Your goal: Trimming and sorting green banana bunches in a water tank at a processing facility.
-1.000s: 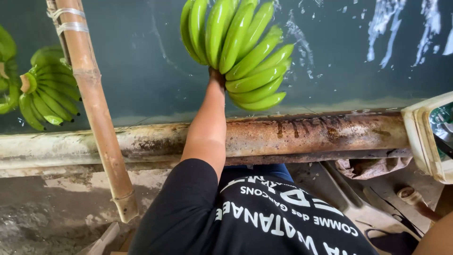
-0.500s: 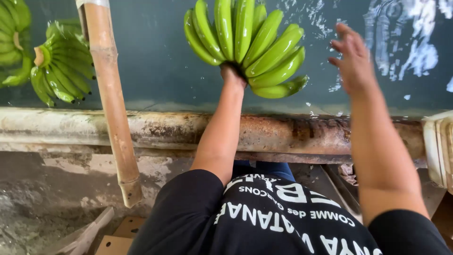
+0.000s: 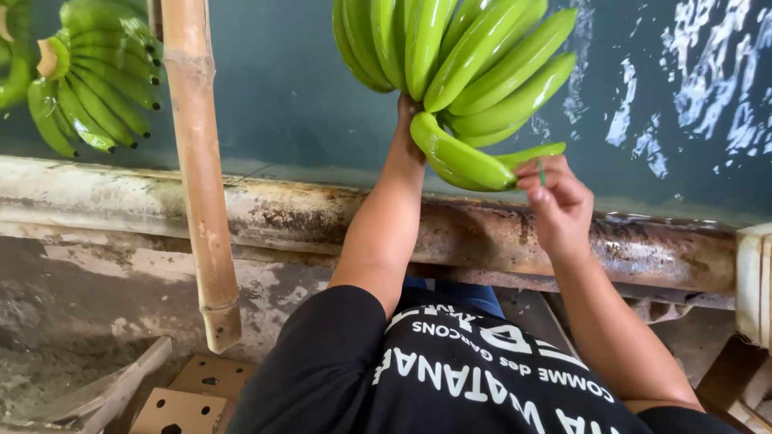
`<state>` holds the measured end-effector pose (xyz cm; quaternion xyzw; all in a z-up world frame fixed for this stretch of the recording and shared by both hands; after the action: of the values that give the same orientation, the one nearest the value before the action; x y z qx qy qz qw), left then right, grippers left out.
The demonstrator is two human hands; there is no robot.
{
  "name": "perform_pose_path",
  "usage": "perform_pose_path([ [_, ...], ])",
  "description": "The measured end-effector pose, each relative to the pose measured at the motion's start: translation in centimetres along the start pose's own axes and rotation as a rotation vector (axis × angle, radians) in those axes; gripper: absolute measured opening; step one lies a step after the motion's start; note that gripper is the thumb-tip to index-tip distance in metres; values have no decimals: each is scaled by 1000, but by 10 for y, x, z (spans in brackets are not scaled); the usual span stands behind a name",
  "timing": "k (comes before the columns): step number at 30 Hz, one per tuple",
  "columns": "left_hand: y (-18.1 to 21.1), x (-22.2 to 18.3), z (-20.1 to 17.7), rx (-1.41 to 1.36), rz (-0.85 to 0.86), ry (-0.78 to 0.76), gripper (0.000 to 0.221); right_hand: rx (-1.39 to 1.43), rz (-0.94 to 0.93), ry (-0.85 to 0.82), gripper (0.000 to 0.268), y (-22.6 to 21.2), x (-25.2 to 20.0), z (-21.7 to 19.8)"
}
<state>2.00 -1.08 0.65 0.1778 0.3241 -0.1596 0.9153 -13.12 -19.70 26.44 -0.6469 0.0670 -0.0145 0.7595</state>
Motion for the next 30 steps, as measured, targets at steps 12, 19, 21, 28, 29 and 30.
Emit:
perform_pose_path([
  [12, -30, 30, -14, 47, -118, 114, 54, -240, -40, 279, 28, 61, 32, -24],
  [19, -40, 30, -14, 135, 90, 152, 65, -98, 373, 504, 20, 166, 96, -124],
  [21, -27, 13, 4, 166, 68, 245, 67, -152, 559, 605, 16, 172, 88, -177],
  [28, -6, -2, 24, 303, 162, 255, 79, 250, 755, 1038, 33, 244, 50, -279],
  [29, -7, 0, 24, 302, 157, 253, 79, 249, 752, 1043, 33, 215, 58, -243],
  [30, -6, 2, 23, 345, 183, 244, 78, 510, 731, 736, 28, 190, 75, -196],
])
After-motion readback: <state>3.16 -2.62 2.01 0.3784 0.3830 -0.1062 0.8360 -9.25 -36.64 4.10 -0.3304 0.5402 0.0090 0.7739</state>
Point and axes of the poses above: each hand's wrist, its own x-axis towards the middle knuckle, its own z-axis out of the palm, y = z × x, the point moved 4 cm from there along x, towards the middle knuckle, and after that the axes turned 2 degrees about -y, right-handed, at the moved point
